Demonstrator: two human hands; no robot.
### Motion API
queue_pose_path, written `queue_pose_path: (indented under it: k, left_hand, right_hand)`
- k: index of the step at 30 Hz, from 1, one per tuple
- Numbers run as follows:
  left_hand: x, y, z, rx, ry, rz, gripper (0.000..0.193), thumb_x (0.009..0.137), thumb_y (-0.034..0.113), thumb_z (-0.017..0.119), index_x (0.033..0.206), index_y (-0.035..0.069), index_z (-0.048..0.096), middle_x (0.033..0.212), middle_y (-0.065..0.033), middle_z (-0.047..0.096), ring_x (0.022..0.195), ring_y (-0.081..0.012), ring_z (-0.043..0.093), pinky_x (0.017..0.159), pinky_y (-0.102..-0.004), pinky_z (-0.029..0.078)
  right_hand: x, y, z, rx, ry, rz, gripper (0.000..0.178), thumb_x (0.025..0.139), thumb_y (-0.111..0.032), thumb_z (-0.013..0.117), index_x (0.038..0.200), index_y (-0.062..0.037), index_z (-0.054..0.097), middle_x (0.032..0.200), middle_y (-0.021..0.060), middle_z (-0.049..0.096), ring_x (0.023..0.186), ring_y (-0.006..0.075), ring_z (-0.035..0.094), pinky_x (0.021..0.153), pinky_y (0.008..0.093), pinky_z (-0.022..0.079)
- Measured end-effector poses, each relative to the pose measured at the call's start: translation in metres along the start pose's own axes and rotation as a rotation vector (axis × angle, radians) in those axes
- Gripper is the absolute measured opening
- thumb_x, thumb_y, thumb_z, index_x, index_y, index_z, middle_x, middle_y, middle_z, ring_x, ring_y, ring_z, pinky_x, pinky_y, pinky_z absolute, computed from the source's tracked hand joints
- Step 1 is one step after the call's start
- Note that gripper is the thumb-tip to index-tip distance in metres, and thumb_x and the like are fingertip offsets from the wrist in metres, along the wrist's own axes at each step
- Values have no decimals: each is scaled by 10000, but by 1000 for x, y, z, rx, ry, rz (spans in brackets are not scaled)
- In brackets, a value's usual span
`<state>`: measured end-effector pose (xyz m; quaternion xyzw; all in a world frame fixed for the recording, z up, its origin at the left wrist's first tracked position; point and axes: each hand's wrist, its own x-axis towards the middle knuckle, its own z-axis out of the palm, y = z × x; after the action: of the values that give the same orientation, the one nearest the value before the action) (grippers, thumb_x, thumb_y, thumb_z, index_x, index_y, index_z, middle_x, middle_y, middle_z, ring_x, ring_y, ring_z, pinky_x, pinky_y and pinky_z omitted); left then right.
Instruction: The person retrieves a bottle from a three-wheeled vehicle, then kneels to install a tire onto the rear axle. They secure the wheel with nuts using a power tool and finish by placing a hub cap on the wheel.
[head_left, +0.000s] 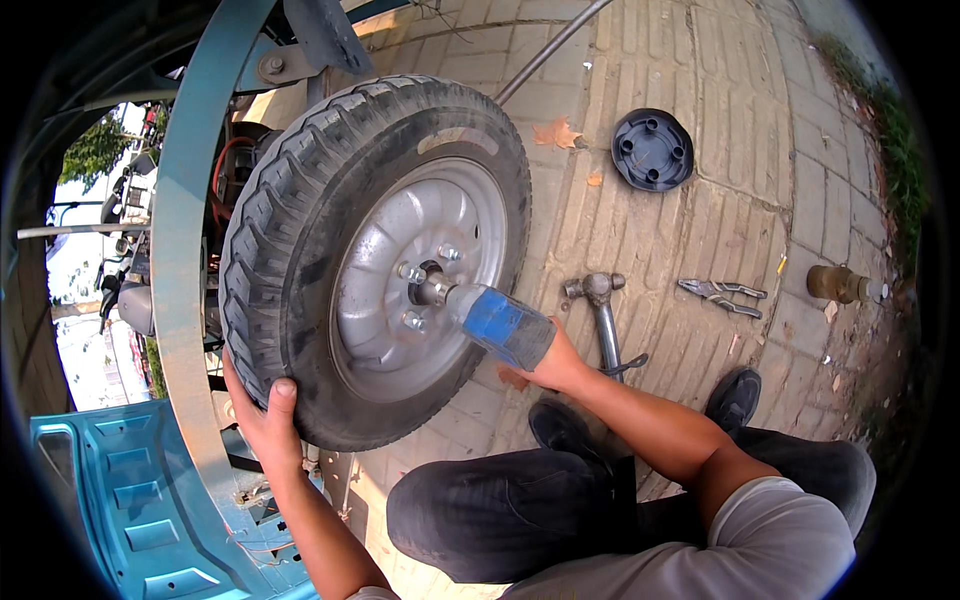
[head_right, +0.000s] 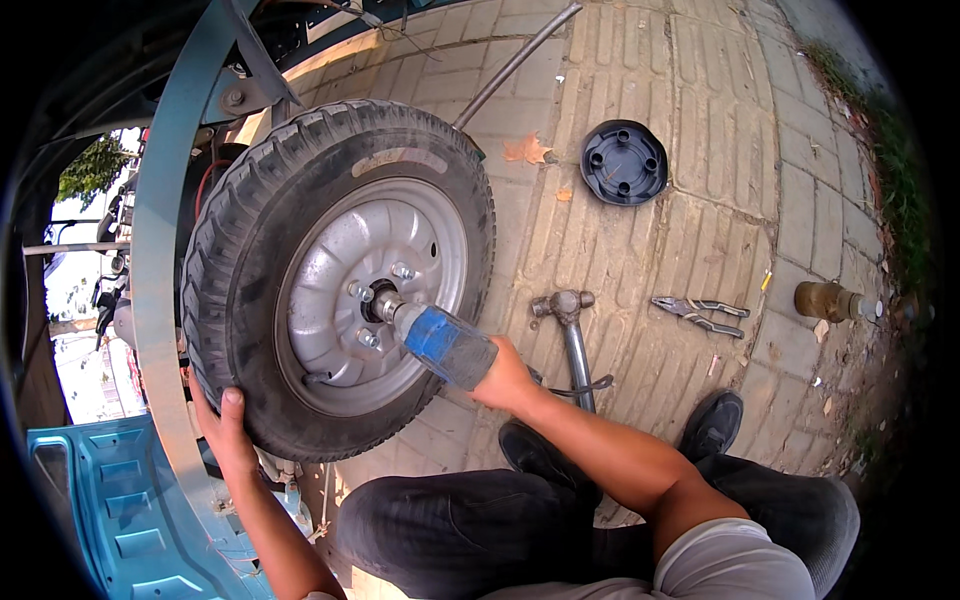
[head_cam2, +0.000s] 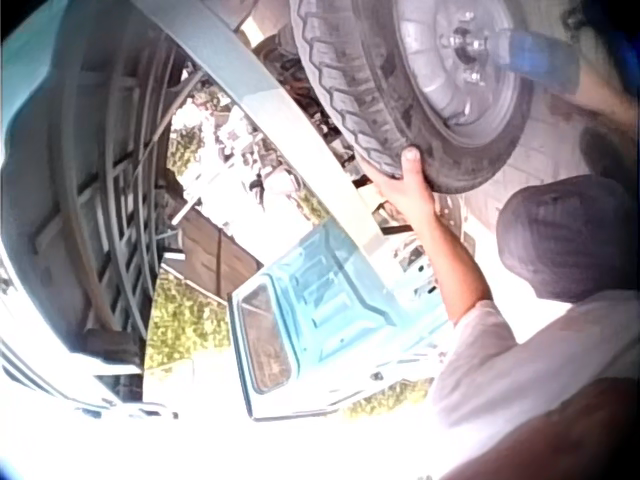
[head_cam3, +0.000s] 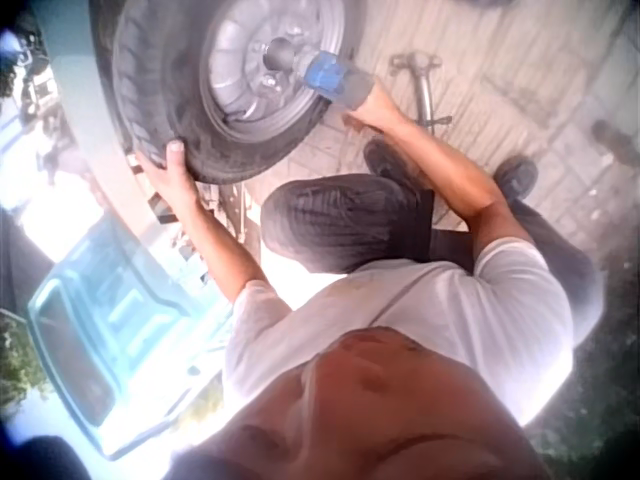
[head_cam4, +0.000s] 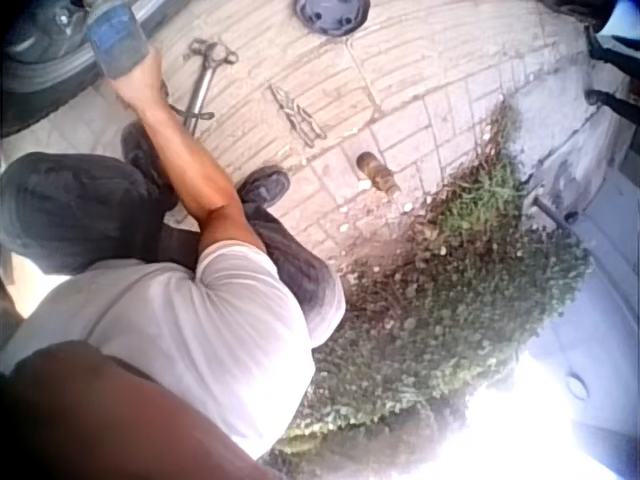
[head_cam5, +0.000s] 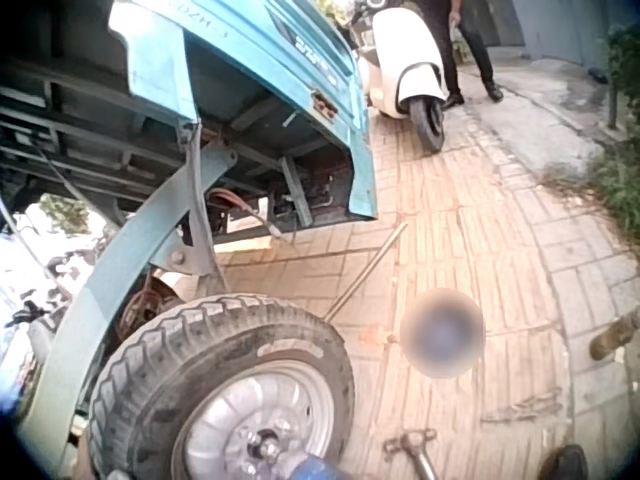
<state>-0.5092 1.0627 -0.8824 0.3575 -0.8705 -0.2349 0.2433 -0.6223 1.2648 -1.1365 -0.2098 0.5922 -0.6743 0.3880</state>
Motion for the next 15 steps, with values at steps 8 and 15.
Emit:
queue_pose_path:
  k: [8,15]
  left_hand:
    - [-5,-9,-3,32,7,25,1069,700,622,700,1421,-54,290,1404,-218,381,1299,-298,367,1092,-377,238]
    - [-51,-82,0,-107,95,66,990,767,671,589,1384,-59,332,1361,-176,419,1242,-269,398,1067,-376,260]
  right_hand:
    - [-7,45,-12,290,5,-111,226,809,-134,696,1003,-38,633,856,67,661,770,146,634,691,319,525]
    - [-8,39,-26,489,35,92,217,786,-84,693,983,-20,626,878,62,648,773,158,623,709,307,516]
